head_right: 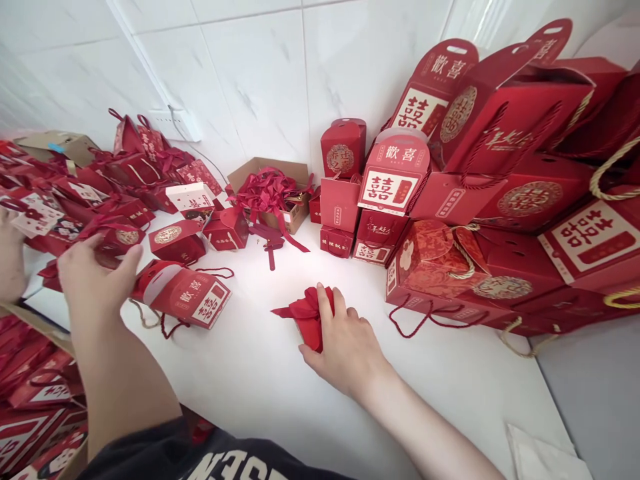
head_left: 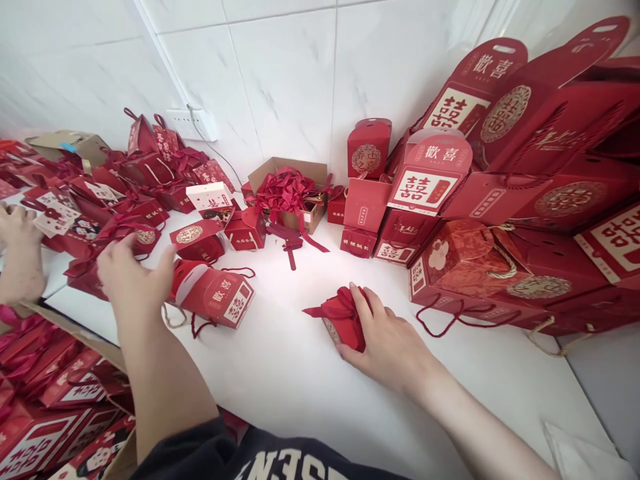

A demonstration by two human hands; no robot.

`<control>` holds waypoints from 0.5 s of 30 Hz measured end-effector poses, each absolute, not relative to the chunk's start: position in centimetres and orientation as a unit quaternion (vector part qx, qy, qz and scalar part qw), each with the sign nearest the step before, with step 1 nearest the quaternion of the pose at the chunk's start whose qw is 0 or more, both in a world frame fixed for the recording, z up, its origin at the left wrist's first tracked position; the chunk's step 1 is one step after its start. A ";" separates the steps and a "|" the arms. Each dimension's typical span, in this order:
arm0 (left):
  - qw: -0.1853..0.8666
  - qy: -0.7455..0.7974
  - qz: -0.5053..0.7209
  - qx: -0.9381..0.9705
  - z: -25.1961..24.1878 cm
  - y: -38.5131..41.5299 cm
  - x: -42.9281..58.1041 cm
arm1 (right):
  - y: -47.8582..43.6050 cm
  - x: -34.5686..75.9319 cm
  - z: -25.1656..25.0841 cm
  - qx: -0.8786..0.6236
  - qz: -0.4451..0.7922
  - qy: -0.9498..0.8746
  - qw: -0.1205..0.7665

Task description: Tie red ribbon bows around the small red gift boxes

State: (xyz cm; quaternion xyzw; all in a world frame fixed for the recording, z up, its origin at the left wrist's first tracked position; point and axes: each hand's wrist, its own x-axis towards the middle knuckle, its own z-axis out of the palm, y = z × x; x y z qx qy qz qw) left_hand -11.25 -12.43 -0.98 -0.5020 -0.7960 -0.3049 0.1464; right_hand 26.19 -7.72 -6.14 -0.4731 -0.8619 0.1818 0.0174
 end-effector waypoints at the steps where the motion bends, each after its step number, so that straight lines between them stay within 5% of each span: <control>1: 0.165 -0.791 -0.308 -0.502 -0.8 -12.3 -9.1 | -7.6 26.4 -6.0 -0.463 0.192 -0.865 0.038; 8: -0.322 -0.511 -0.197 -0.772 -3.8 -13.1 4.0 | -6.9 29.3 -3.2 -0.327 0.294 -0.888 0.134; 15: -0.386 -0.486 -0.318 -0.717 -5.0 -14.1 5.8 | -7.9 30.0 -2.1 -0.223 0.294 -0.911 0.185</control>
